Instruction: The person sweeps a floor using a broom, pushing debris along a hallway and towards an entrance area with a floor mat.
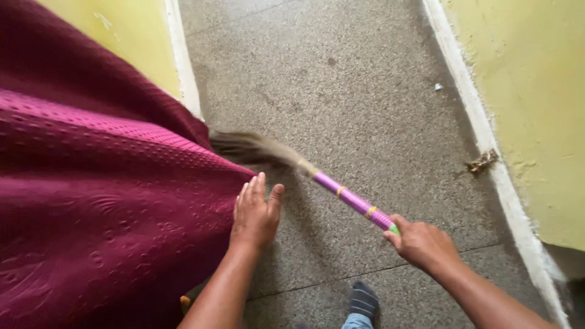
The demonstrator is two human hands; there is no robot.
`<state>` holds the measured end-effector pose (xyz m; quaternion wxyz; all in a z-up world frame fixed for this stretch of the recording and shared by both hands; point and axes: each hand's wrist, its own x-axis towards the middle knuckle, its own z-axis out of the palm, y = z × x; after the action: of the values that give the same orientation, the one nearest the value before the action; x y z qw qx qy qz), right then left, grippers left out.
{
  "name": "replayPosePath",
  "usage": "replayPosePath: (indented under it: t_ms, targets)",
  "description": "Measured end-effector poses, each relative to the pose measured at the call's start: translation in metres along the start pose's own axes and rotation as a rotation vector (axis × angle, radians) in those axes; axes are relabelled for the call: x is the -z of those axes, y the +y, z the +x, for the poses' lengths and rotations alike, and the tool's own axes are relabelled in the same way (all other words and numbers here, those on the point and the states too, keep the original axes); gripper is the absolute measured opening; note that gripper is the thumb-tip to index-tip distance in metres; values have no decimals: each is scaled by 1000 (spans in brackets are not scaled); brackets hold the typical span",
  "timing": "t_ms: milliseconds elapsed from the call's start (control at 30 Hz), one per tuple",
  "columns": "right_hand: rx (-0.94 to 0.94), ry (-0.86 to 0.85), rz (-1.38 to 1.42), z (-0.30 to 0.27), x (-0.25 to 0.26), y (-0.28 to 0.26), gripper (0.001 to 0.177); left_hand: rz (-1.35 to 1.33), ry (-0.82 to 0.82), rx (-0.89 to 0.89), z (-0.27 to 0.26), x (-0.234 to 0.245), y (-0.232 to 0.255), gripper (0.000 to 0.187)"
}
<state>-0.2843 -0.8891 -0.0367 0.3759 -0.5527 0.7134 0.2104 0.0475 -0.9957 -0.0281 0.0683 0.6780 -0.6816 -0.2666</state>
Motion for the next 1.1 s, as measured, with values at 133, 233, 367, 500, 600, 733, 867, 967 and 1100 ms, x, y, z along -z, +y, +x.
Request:
replayPosePath:
  t_ms: [133, 233, 367, 500, 600, 733, 867, 967, 1100]
  targets:
    - [-150, 153, 77, 25, 6, 37, 55, 4, 51, -46, 26, 5, 6, 84]
    - [-285, -8, 298, 35, 16, 49, 55, -37, 7, 27, 41, 18, 4, 88]
    - [-327, 212, 374, 49, 20, 46, 58, -50, 46, -9, 77, 32, 0, 89]
    - [-319, 350, 484, 48, 28, 8, 60, -118, -18, 100, 110, 54, -5, 90]
    - [-330, 282, 502, 31, 41, -42, 63, -145, 47, 5, 138, 71, -18, 92]
    - [-234, 11, 359, 33, 58, -95, 60, -87, 57, -56, 179, 87, -43, 92]
    - [91, 288, 98, 64, 70, -122, 64, -69, 59, -82, 204, 101, -59, 91]
    - [36, -73, -15, 89, 82, -142, 52, -47, 28, -66, 217, 107, -71, 91]
    - [-194, -11, 108, 107, 92, -149, 56, -18, 37, -92, 231, 110, -86, 90]
